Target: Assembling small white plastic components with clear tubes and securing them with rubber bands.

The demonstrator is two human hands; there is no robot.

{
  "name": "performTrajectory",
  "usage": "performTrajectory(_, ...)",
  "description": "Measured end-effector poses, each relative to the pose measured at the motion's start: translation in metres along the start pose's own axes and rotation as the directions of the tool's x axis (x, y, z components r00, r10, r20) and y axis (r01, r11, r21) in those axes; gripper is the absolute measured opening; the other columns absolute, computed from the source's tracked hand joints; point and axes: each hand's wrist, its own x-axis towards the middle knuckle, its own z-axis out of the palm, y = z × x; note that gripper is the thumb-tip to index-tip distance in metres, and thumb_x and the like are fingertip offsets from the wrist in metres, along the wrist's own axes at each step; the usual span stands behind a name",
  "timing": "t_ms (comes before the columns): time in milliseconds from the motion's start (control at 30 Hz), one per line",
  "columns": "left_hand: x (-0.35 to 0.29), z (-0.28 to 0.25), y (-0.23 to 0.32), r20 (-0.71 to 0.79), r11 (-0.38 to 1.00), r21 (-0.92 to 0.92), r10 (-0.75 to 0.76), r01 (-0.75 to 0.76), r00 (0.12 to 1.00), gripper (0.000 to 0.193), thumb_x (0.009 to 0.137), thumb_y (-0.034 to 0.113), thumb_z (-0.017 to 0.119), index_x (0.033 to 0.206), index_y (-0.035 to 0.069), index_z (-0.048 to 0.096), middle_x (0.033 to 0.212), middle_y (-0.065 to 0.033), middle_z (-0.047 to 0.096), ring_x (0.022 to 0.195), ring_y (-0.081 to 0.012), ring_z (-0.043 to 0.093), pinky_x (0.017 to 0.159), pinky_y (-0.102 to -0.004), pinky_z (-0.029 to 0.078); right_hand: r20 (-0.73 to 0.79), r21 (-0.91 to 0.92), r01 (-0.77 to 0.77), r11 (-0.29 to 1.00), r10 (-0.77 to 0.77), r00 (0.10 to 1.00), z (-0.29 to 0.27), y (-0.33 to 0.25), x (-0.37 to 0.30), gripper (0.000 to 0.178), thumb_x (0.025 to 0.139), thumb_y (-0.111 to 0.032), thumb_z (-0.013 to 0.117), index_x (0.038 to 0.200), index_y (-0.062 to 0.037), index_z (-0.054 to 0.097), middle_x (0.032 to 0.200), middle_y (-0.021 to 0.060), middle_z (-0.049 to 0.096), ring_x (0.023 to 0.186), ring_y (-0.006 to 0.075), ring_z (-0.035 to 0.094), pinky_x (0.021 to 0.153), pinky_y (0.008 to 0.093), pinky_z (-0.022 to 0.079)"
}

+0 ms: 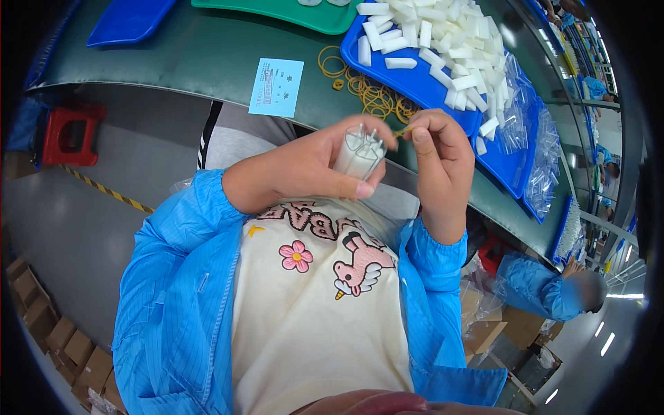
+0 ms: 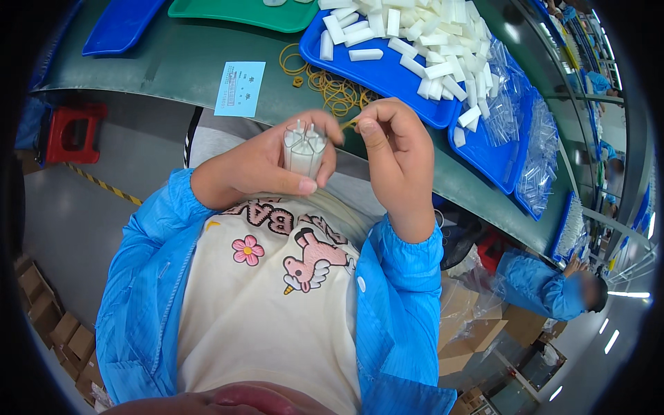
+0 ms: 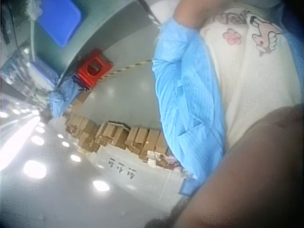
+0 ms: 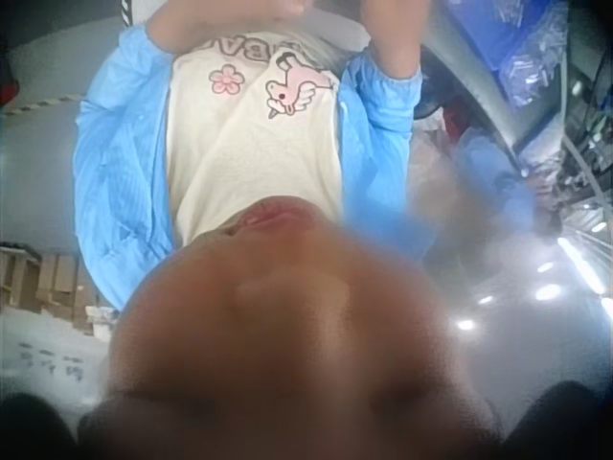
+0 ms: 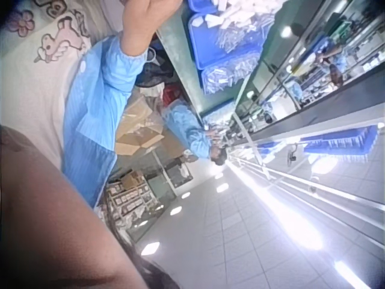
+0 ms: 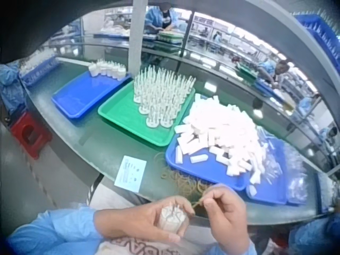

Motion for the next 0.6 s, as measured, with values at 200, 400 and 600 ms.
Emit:
performTrajectory(200, -0.015, -0.008, 0.0, 0.386, 0.992, -0.11, -0.02, 0.068, 0.922, 0.041, 0.076, 0.006, 0.075, 0.108, 0.005, 0.05, 0.085, -0.005, 0.059, 0.078, -0.0107, 0.056, 0.068, -0.0251, 0.045, 0.362, 0.798, -0.409, 0.443, 0.191, 0.913, -0.01, 0.002, 0.006, 0.026, 0.1, -0.022, 0.039, 0.077, -0.0126, 0.044, 0.07, 0.0043, 0.047, 0.072, 0.0139, 0.044, 0.068, 0.0274, 0.037)
performTrajectory(400, -0.018, -0.003, 0.017, 0.337, 0.77, 0.639, -0.285, 0.005, 0.897, 0.037, 0.071, 0.004, 0.071, 0.104, 0.002, 0.054, 0.088, -0.0092, 0.06, 0.081, -0.0155, 0.059, 0.073, -0.0309, 0.05, 0.56, 0.487, -0.541, 0.686, 0.231, 0.796, -0.005, -0.061, 0.026, 0.02, 0.096, -0.021, 0.047, 0.084, -0.0074, 0.055, 0.088, 0.0091, 0.063, 0.064, 0.0156, 0.053, 0.055, 0.0309, 0.043)
performTrajectory(600, -0.03, -0.005, 0.015, -0.01, 0.95, 0.208, -0.237, 0.234, 0.971, 0.041, 0.072, 0.013, 0.074, 0.106, 0.006, 0.053, 0.088, -0.0069, 0.06, 0.08, -0.0147, 0.059, 0.067, -0.0293, 0.049, 0.85, 0.114, 0.302, 0.946, -0.251, 0.464, -0.015, -0.068, 0.028, 0.01, 0.088, -0.006, 0.054, 0.087, -0.002, 0.063, 0.106, 0.0162, 0.067, 0.062, 0.0228, 0.065, 0.052, 0.0295, 0.05)
